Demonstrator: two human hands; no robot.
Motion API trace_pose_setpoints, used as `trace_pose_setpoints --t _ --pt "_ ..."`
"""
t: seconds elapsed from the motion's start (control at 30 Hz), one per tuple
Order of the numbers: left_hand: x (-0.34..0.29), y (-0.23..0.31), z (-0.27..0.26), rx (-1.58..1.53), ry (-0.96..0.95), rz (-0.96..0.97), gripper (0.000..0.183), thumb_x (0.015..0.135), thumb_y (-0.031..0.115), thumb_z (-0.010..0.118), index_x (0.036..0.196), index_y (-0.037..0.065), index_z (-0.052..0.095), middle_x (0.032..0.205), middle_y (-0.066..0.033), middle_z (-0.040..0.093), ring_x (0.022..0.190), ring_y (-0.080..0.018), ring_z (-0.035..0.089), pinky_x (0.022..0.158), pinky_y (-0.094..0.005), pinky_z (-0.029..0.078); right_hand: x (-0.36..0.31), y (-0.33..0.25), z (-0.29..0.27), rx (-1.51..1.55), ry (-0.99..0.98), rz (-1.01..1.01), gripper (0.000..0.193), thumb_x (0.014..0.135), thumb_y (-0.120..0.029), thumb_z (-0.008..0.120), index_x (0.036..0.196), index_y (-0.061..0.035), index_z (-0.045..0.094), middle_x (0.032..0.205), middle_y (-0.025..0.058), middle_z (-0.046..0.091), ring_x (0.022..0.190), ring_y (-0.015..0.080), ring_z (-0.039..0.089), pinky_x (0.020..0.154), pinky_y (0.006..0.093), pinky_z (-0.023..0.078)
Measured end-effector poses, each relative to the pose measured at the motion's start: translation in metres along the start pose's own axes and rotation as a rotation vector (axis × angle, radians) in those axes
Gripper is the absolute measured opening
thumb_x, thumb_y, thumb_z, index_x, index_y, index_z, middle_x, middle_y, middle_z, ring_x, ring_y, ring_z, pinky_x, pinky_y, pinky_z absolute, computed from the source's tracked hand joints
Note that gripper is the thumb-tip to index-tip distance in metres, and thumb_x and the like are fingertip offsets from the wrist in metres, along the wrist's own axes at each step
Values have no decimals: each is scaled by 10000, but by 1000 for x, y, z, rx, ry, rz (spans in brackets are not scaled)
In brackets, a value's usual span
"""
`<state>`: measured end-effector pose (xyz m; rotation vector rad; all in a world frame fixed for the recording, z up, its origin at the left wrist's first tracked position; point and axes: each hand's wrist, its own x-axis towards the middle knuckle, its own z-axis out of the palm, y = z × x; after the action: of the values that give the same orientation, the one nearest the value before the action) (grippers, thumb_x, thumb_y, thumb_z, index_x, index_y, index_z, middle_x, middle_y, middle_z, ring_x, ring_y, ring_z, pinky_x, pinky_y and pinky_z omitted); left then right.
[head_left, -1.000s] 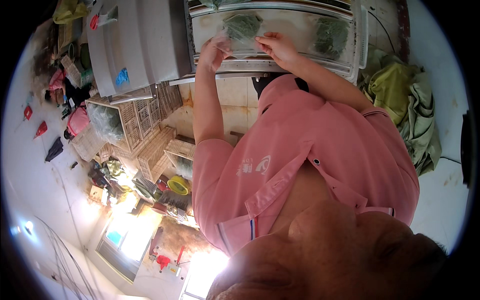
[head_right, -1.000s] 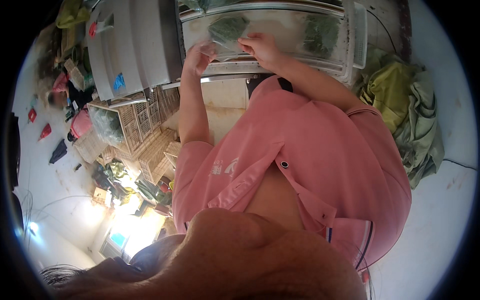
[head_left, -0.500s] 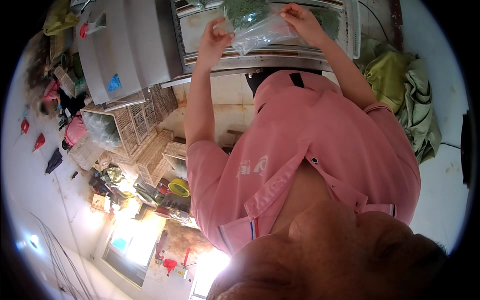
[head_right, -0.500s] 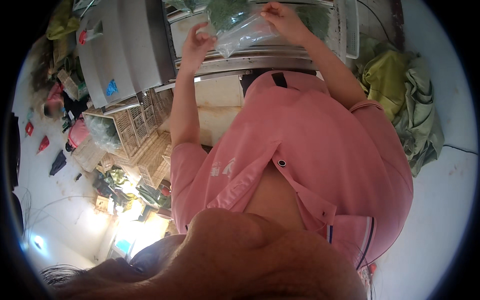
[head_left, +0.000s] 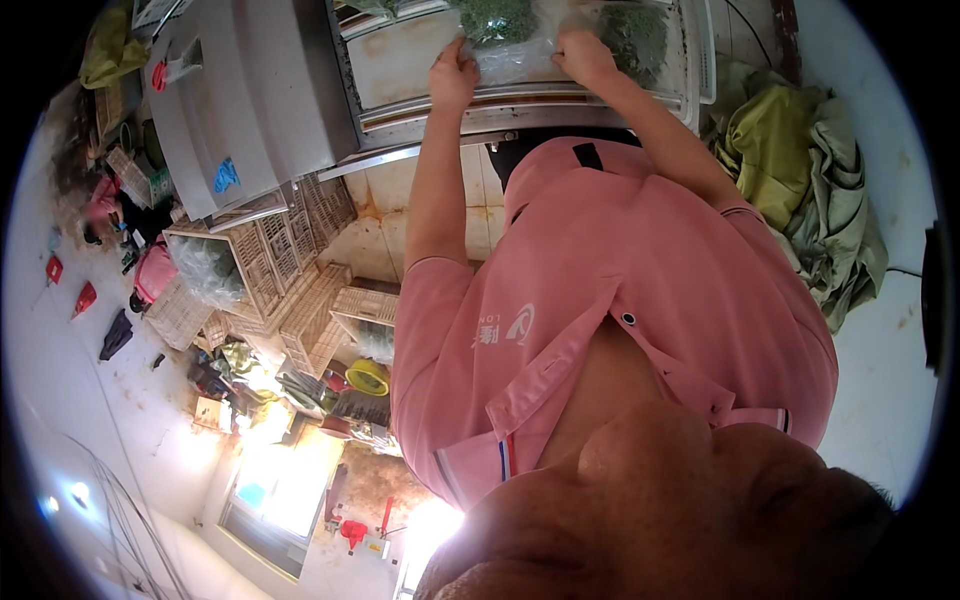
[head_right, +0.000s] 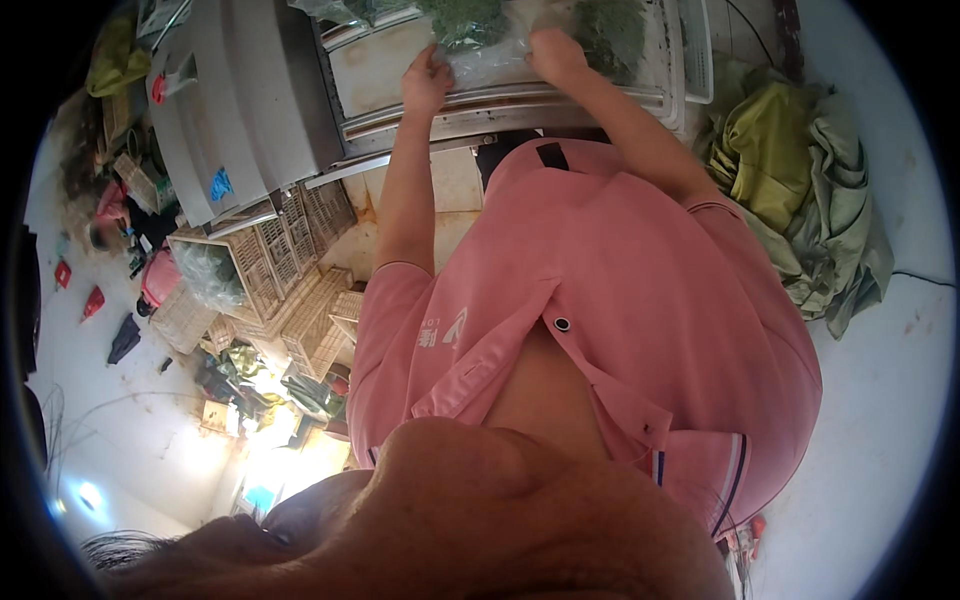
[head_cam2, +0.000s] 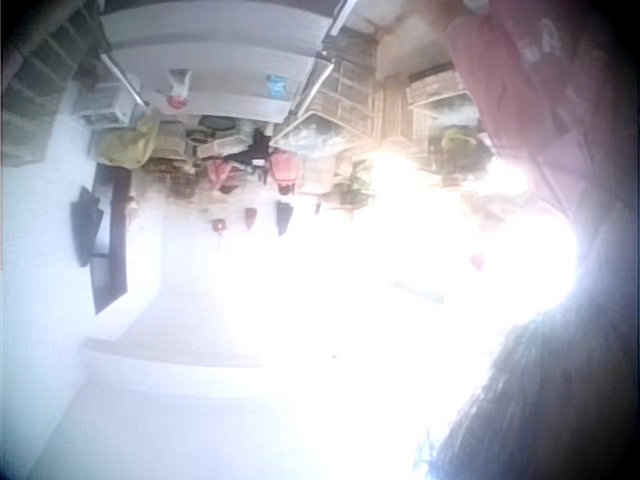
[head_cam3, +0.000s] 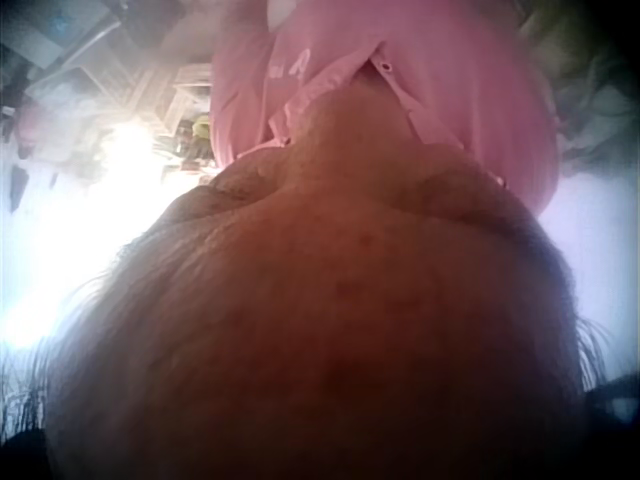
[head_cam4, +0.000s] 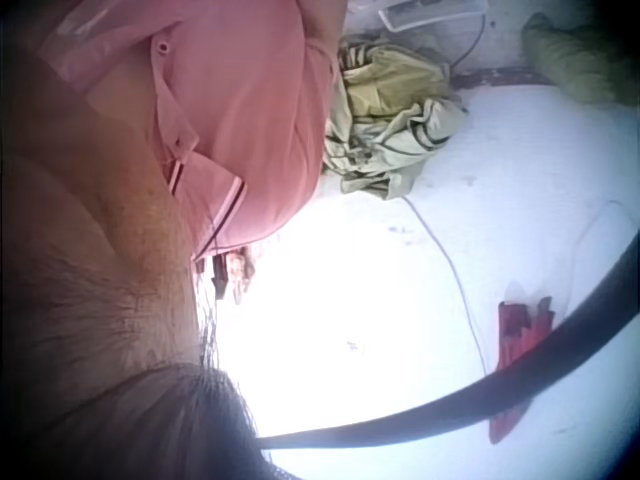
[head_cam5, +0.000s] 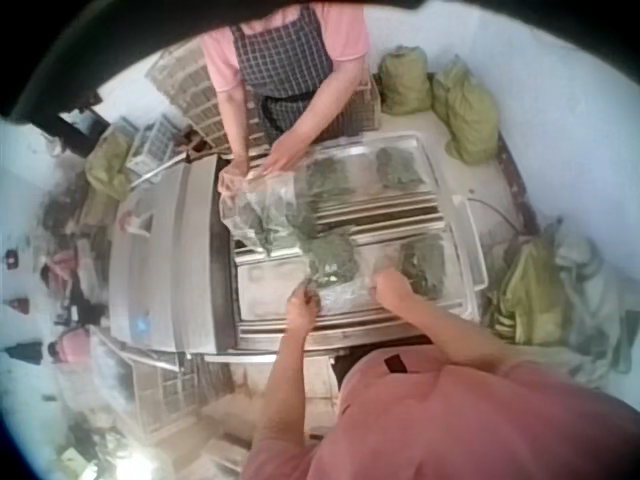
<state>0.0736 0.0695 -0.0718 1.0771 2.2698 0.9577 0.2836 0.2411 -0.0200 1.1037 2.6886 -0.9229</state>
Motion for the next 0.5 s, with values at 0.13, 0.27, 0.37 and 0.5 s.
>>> trace_pose_setpoints --t 0.13,0.27,0.37,0.5 --pt "-7 7 -14 161 -88 49 453 825 102 676 1273 136 618 961 -133 683 824 -312 669 747 -416 544 -1 7 5 -59 -216 -57 240 862 -229 719 845 9 689 753 169 677 626 312 673 602 448 543" --pt "-13 27 -33 278 -178 86 439 825 121 680 1257 176 633 966 -111 686 870 -337 652 783 -444 531 -7 5 -15 450 -341 115 250 909 -217 688 862 29 685 645 115 635 488 201 621 475 359 501" --pt "-15 18 -33 193 -241 40 427 819 130 693 1242 158 646 924 -113 695 851 -320 664 772 -425 534 -9 0 -17 526 -250 145 274 940 -211 657 827 39 668 630 100 627 470 168 612 446 330 484" --pt "-16 15 -32 37 -360 -104 405 845 125 681 1248 133 651 888 -92 700 803 -229 664 739 -365 543 -4 6 -20 264 -314 53 281 924 -240 655 849 30 666 677 134 661 558 261 652 569 402 532"
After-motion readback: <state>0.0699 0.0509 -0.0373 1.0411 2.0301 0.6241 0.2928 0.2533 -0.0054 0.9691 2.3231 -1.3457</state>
